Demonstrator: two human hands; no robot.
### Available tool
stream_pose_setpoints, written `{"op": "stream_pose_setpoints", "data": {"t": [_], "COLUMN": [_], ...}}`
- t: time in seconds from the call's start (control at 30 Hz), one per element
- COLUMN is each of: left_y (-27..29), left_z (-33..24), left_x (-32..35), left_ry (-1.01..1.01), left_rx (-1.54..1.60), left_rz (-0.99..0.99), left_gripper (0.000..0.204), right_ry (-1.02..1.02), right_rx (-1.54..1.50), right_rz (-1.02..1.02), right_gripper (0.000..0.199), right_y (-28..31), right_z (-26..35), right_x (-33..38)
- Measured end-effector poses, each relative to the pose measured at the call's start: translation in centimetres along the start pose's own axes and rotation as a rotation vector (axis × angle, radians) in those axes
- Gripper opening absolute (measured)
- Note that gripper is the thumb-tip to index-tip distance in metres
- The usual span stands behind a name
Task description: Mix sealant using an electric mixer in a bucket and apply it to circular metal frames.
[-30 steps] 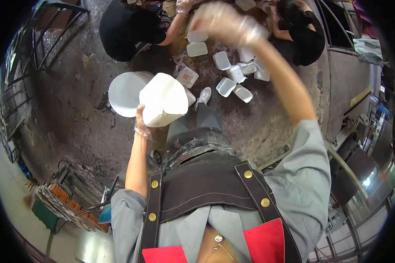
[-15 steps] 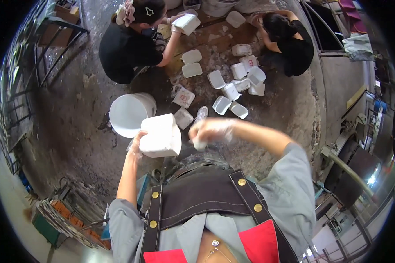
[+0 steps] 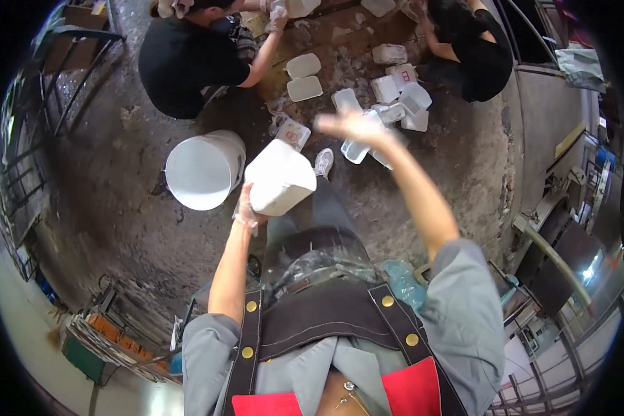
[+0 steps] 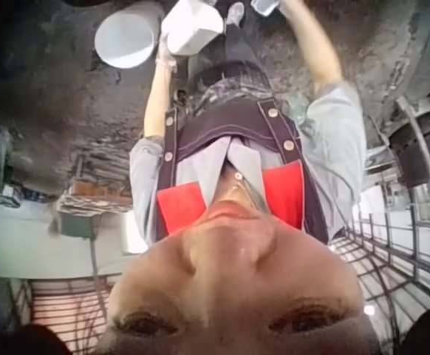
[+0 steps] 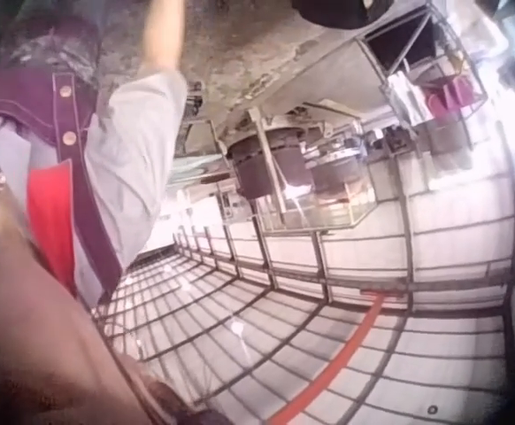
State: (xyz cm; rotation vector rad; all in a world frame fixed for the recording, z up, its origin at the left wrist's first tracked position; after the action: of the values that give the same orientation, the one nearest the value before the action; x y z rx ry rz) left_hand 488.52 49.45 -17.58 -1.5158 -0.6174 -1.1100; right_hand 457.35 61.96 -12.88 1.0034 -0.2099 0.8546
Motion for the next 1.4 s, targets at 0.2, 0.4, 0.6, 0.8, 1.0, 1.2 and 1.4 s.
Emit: {"op": "stream_pose_setpoints", "data": {"t": [0.2,0.4,0.6,0.8,1.0,1.2,1.4], "left_y": [-3.0,6.3,24.1,43.4,29.1,17.2,23.8], "left_z": [-0.6,-7.3,-8.1,3.6,0.4,-8.0,-10.8], "left_x": [-7.8,-10.5,-6.1,-13.0,-12.9,-8.0,-5.7], "left_ry": [0.151,-1.162,-1.112,-0.298,-0.778,-1.014,-0.483], "left_rx": [-0.278,-1.4,-0.988,0.424,-1.225,-1.577,-1.15], "left_rz": [-0.284,-0.813,-1.57,-1.075,-0.708,-0.748,-0.628], "left_gripper": [0.064,0.048,0.051,0.04,0.032,0.063,0.045], "right_ry": [-0.476,-0.702,-0.995,-0.471,0.359,-0.316,0.356], "right_rx": [-1.154,-1.175,-1.223,-0.832,-0.521,-0.675,-0.316], "right_rz": [0.231,-0.261,-0.608,-0.213,0.179,0.194,0.099], "right_gripper": [0.043,0.037,0.037,0.025,0.057,0.071,0.046], "right_y": [-17.6,-30.4,-35.9,-43.4,-54.6,-52.9,-40.8], "right_z": [-9.2,-24.8,-33.6,-29.0,-1.0,1.2,13.5], "right_x": [4.4,-6.9,-16.7,-18.6,-15.2,-12.7,-1.7]}}
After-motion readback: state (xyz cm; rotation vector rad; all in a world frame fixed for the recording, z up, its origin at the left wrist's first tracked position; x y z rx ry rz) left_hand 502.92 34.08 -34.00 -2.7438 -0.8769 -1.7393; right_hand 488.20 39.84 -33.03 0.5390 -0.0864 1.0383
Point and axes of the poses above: each hand's wrist, its own x-axis away from the middle knuckle, its own y-axis out of the back of the hand, z = x × y, the point moved 7 cm from there along -x, towards the middle knuckle, and after that the axes turned 4 degrees about -z, right-handed, at the moved point
